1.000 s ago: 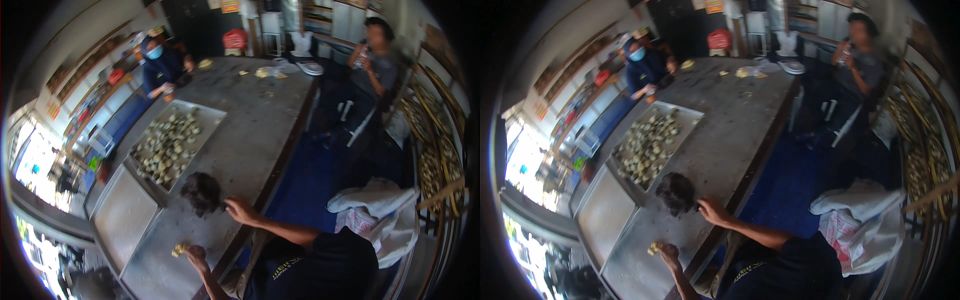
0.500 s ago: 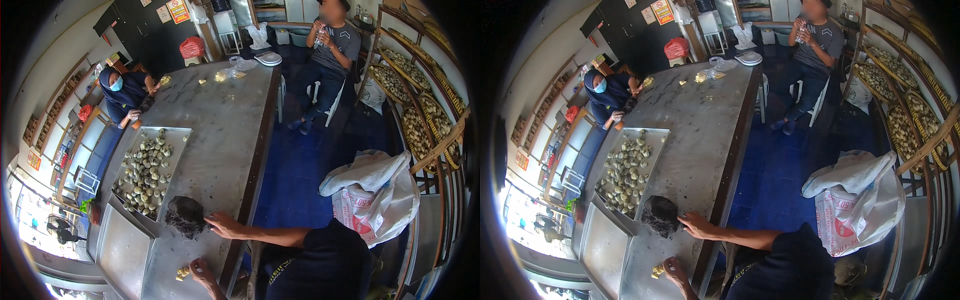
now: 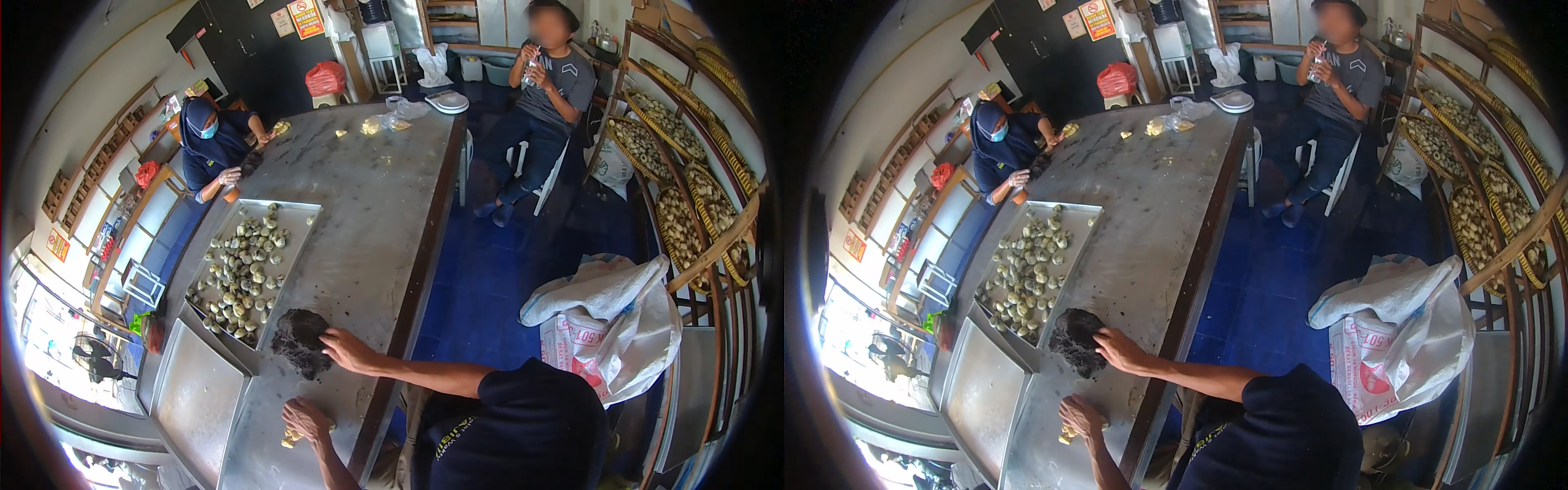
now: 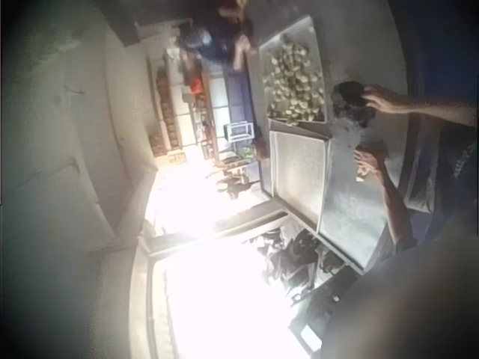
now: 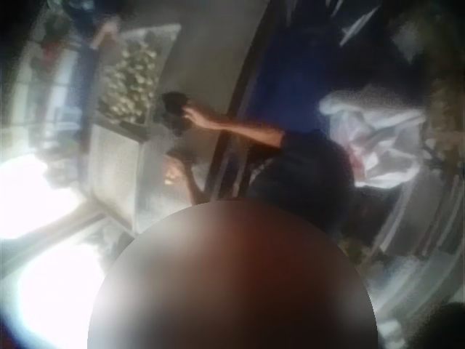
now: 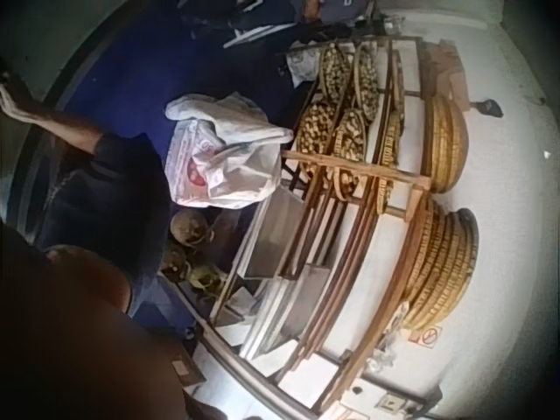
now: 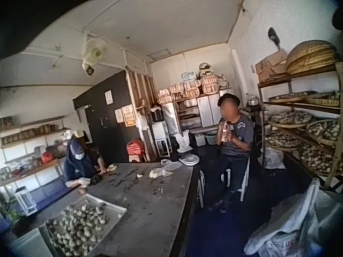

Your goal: The person flips small dough balls on a griddle, then moves to a table to hand-roll balls of light dough and dark filling, placing the finished pieces onto a tray.

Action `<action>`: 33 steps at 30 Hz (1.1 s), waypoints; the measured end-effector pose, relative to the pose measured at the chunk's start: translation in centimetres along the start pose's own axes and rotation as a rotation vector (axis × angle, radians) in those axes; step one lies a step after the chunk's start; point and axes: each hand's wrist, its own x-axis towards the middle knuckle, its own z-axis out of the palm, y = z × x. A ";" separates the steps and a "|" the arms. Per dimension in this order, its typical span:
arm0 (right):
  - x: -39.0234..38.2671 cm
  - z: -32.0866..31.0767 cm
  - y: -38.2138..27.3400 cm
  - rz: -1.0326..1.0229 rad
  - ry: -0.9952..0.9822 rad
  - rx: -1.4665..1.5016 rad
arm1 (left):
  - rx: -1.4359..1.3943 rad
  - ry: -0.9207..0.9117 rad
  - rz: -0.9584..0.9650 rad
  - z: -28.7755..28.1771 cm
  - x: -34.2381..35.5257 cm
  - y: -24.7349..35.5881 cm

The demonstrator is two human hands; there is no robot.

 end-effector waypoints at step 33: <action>-2.6 0.4 0.9 -0.373 -0.404 -0.855 | -0.978 0.250 -0.035 5.3 -7.2 -16.7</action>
